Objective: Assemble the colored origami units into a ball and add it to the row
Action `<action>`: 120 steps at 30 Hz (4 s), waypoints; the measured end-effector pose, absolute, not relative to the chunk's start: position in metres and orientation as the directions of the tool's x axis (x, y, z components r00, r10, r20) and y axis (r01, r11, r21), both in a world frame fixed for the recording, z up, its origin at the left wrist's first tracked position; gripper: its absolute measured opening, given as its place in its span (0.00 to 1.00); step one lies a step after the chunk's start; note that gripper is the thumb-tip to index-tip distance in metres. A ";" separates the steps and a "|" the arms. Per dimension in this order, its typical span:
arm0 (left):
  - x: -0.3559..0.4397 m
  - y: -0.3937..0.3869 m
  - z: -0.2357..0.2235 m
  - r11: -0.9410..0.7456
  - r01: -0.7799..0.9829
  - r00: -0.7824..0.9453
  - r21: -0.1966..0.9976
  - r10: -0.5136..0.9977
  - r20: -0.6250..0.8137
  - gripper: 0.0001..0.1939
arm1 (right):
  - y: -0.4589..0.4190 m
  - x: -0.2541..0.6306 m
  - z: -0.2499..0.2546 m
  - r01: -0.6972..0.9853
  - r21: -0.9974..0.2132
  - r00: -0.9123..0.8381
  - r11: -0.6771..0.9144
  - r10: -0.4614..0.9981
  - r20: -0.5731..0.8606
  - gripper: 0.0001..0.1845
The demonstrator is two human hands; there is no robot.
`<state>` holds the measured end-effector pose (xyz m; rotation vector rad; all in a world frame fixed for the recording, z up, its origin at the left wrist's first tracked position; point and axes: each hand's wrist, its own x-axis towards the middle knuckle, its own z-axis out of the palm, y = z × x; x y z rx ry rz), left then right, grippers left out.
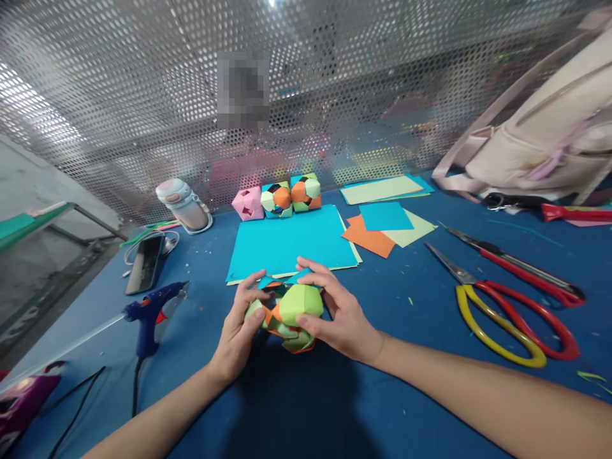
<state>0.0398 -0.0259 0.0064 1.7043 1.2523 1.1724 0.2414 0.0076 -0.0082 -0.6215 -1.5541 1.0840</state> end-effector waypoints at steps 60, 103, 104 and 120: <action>0.042 -0.027 0.003 -0.369 0.358 0.135 0.858 0.930 0.343 0.15 | 0.008 0.257 -0.005 0.028 -0.828 -0.443 0.559 0.750 0.491 0.21; 0.041 -0.026 0.000 -0.412 0.409 0.222 0.814 0.910 0.350 0.23 | 0.006 0.251 -0.010 0.256 -0.677 -0.498 0.690 0.694 0.520 0.24; 0.040 -0.026 0.000 -0.415 0.411 0.222 0.812 0.909 0.353 0.22 | 0.006 0.250 -0.010 0.254 -0.666 -0.500 0.701 0.685 0.530 0.24; 0.037 -0.026 0.000 -0.495 0.388 0.300 0.778 0.866 0.401 0.26 | 0.012 0.253 -0.005 0.209 -0.427 -0.552 0.880 0.467 0.691 0.31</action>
